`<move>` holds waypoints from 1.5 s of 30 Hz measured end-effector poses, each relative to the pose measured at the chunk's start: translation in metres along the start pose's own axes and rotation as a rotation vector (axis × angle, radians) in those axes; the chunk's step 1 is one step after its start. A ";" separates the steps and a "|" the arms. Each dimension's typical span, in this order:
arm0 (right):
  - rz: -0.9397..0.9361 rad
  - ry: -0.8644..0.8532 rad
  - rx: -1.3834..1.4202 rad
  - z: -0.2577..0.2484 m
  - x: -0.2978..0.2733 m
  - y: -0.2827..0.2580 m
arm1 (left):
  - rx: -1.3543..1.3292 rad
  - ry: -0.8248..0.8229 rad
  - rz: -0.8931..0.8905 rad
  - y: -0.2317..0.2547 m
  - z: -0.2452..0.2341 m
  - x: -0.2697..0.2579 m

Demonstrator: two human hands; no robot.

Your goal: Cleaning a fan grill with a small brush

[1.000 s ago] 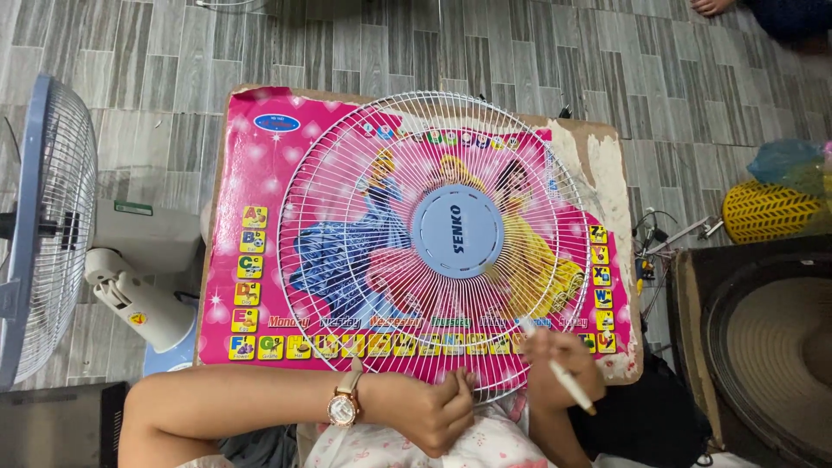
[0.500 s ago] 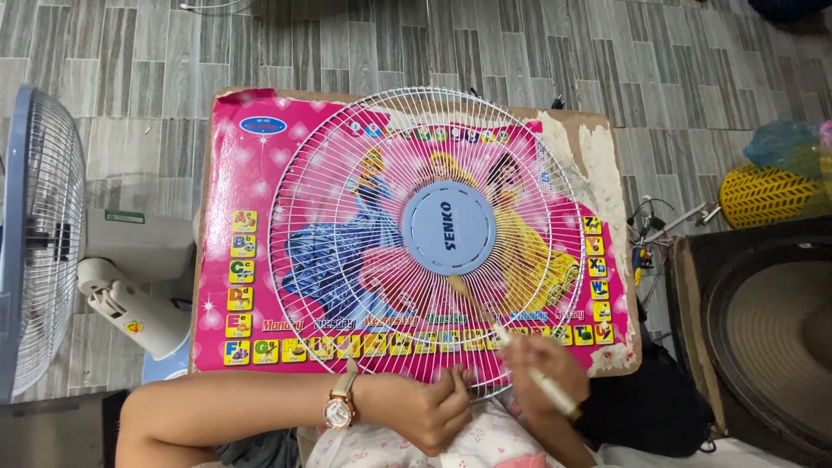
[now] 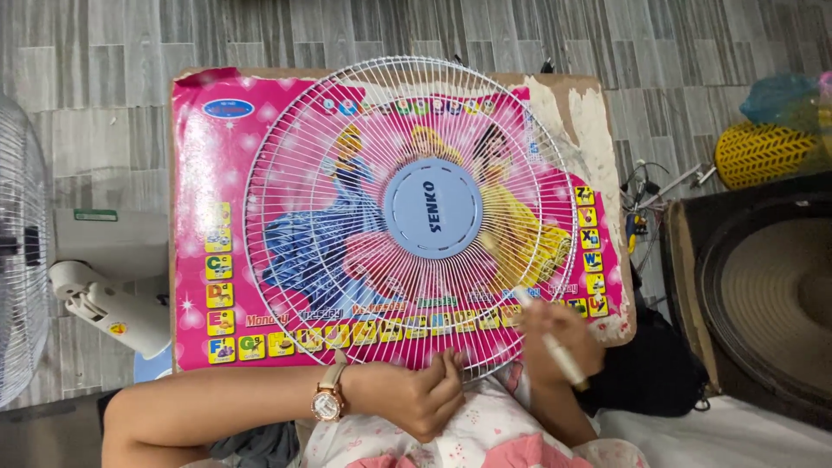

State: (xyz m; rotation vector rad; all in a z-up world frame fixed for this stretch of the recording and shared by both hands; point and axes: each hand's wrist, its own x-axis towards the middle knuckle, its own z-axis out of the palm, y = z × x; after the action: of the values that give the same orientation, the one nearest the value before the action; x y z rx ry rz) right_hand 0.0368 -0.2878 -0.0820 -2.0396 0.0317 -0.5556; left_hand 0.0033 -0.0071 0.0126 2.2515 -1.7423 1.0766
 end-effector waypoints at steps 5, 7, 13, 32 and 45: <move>0.139 -0.610 0.672 -0.035 -0.066 0.086 | 0.090 -0.045 0.039 -0.009 -0.009 0.005; 0.047 -0.328 0.340 -0.009 -0.017 -0.013 | 0.070 -0.043 0.036 -0.006 -0.007 0.003; -0.347 -0.239 0.398 -0.002 -0.018 -0.048 | 0.051 -0.045 0.053 -0.003 -0.002 0.001; -0.098 -0.417 0.956 -0.016 -0.034 -0.010 | 0.056 -0.083 0.060 -0.012 -0.012 0.005; 0.156 0.129 0.600 -0.048 0.051 -0.021 | 0.077 -0.088 0.075 -0.007 -0.007 0.003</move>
State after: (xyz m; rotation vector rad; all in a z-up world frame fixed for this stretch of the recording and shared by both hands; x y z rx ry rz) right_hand 0.0595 -0.3286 -0.0260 -1.4041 0.0897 -0.5219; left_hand 0.0071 -0.0040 0.0219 2.3297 -1.8643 1.0925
